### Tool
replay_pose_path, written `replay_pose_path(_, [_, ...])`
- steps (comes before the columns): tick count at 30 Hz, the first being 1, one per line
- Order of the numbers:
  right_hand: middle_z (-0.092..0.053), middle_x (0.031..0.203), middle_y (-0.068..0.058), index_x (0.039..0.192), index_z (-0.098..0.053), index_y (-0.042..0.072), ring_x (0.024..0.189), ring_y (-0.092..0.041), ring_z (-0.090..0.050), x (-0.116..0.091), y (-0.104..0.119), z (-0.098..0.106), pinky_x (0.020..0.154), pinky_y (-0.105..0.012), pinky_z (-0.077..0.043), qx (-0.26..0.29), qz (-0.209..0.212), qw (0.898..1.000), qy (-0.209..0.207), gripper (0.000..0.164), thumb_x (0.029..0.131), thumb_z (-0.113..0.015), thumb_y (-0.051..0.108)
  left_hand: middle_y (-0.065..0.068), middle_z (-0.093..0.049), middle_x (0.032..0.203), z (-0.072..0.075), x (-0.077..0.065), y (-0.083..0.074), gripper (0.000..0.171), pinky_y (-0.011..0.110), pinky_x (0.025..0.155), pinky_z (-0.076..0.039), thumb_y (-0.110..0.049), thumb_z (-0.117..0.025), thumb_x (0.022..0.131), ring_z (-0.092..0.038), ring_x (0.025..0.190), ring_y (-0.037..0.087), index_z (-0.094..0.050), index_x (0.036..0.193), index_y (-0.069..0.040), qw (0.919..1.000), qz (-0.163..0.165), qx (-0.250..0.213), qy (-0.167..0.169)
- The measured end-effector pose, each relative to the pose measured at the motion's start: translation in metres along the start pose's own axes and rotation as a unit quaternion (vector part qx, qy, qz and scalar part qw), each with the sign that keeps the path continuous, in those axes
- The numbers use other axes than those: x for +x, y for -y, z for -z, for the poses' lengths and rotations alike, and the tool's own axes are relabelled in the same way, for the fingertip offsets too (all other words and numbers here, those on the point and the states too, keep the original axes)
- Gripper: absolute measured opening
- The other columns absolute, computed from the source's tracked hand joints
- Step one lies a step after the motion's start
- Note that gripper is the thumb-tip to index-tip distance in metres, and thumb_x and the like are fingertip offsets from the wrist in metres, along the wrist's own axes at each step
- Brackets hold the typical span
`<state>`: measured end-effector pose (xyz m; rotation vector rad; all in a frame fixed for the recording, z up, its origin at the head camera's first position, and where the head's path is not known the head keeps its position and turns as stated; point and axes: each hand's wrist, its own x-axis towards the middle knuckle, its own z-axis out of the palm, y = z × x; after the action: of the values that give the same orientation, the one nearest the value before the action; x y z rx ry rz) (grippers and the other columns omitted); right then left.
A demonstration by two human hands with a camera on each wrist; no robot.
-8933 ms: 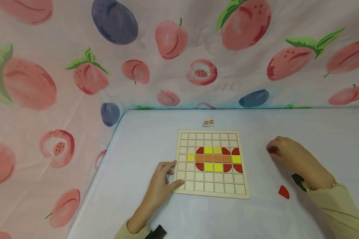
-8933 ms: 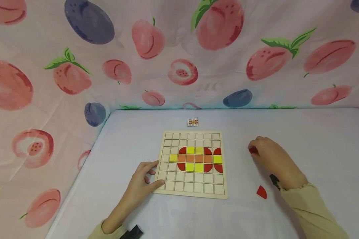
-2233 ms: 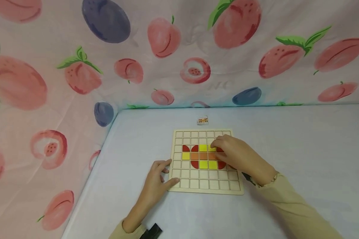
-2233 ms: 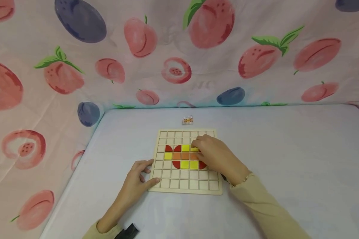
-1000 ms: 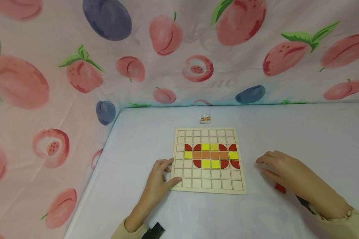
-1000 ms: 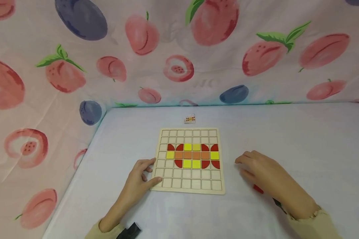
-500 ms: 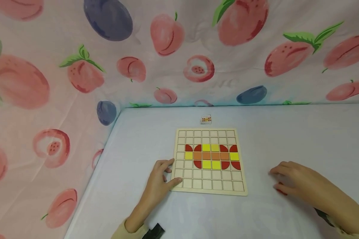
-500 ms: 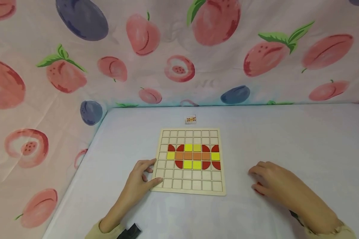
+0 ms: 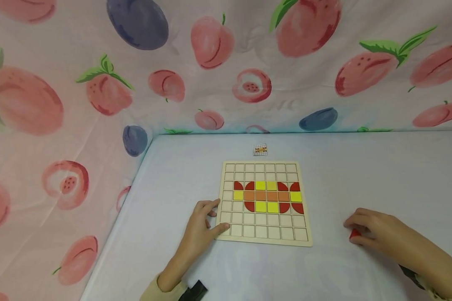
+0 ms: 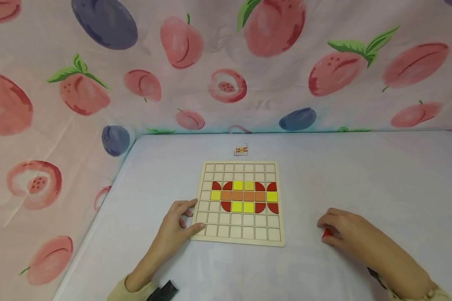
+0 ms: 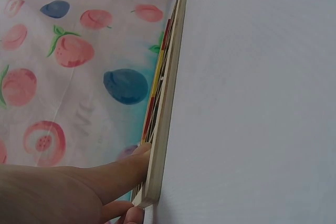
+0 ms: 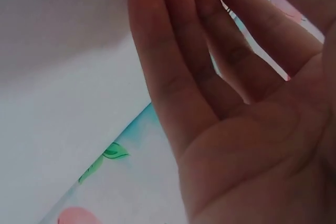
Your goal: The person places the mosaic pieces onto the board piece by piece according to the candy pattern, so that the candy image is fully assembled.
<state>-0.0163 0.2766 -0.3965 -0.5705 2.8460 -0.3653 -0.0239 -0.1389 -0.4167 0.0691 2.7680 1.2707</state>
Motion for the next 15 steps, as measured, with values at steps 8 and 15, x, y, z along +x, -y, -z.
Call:
replay_pose_path(8, [-0.054,0.085,0.013,0.085,-0.071,0.020,0.070,0.002,-0.047,-0.0005,0.0017,-0.0014,0.062,-0.022,-0.050,0.020,-0.008,1.000,-0.005,0.019,0.073,-0.086,0.020,0.007,-0.054,0.122,-0.0012,0.0000,0.0003,0.066,0.021,0.066,-0.042,-0.017,-0.085,0.079,-0.046,0.080,0.013,-0.057,0.137,-0.002,0.9999,-0.012,-0.002,-0.005])
replay_pose_path(15, [-0.057,0.081,0.012,0.079,-0.070,0.022,0.070,-0.003,-0.050,0.0026,0.0058,-0.0016,0.064,-0.026,-0.053,0.018,-0.007,1.000,-0.015,0.021,0.071,-0.087,0.014,0.007,-0.054,0.121,-0.0006,-0.0001,0.0006,0.066,0.021,0.066,-0.042,-0.018,-0.085,0.079,-0.046,0.080,0.013,-0.057,0.137,-0.004,0.9999,-0.010,-0.004,-0.005])
